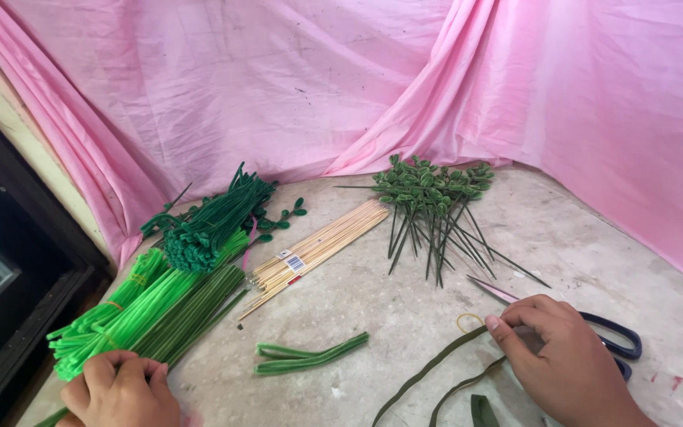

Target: The person cuts green plastic strips with scissors and then folds and attaches the pieces to green stems to create leaf shapes.

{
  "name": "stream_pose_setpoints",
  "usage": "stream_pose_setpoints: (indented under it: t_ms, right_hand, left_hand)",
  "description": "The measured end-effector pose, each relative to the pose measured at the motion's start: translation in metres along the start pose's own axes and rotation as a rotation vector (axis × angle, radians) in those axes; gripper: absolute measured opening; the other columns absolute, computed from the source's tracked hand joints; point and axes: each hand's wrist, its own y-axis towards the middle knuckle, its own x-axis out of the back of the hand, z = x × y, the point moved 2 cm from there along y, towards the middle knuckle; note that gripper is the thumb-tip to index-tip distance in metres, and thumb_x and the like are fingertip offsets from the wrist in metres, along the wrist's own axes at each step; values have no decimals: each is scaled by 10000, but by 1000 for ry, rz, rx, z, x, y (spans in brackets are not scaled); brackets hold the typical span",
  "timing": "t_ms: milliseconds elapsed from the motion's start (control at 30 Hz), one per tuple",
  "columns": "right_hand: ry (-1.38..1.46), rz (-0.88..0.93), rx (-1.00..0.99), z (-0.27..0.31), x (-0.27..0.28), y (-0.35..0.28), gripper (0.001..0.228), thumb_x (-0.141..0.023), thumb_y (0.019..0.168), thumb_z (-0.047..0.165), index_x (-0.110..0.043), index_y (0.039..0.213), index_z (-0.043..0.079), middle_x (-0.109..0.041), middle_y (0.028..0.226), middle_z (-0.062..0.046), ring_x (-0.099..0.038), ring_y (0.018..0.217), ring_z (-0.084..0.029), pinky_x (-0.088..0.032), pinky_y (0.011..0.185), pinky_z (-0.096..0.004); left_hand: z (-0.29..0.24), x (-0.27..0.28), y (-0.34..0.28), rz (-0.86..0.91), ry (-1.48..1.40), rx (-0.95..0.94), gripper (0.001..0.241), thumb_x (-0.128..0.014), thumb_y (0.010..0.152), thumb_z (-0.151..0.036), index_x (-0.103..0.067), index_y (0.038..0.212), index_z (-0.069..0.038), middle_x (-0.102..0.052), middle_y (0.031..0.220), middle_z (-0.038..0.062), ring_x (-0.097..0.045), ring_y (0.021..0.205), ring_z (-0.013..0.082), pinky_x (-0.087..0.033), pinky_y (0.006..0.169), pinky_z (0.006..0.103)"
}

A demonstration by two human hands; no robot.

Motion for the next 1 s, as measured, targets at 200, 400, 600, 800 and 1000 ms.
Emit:
stream_pose_setpoints:
  t_ms: [200,400,600,800,1000]
  right_hand:
    - [0,25,-36,2,4,0,278,-671,873,467,-851,850,255,-786,995,172,-683,1066,-48,-504,974,-275]
    - [-14,77,-105,12,10,1,293,-652,885,479,-849,852,265,-781,1032,187,-670,1101,-32,-508,958,-285]
    - [-16,52,-118,9,9,1,286,-655,884,476,-842,846,263,-775,1037,191,-662,1120,-28,-507,964,-286]
    - [-83,83,-110,9,4,3,303,-642,890,487,-840,863,259,-771,1060,203,-668,1117,-22,-502,985,-275]
    - [-27,48,-181,9,8,-2,291,-655,896,462,-856,861,254,-770,1076,202,-662,1124,-16,-505,966,-287]
  left_hand:
    - [-12,18,9,-223,-250,-102,326,-845,591,-199,-619,786,-66,-594,1137,124,-490,993,386,-443,878,483]
    - [1,-7,4,-195,-285,-66,320,-850,747,-145,-560,849,-57,-578,1031,144,-476,919,393,-404,876,506]
    - [0,-6,2,-110,-305,-70,259,-814,816,-65,-582,930,-55,-586,933,131,-525,886,394,-441,836,491]
    - [-9,17,3,-85,-120,-53,263,-773,886,-170,-650,1118,-151,-686,988,75,-641,993,348,-437,865,482]
    - [-7,8,6,-185,-102,-140,285,-677,943,-175,-780,1207,-213,-651,1037,60,-613,935,342,-483,836,465]
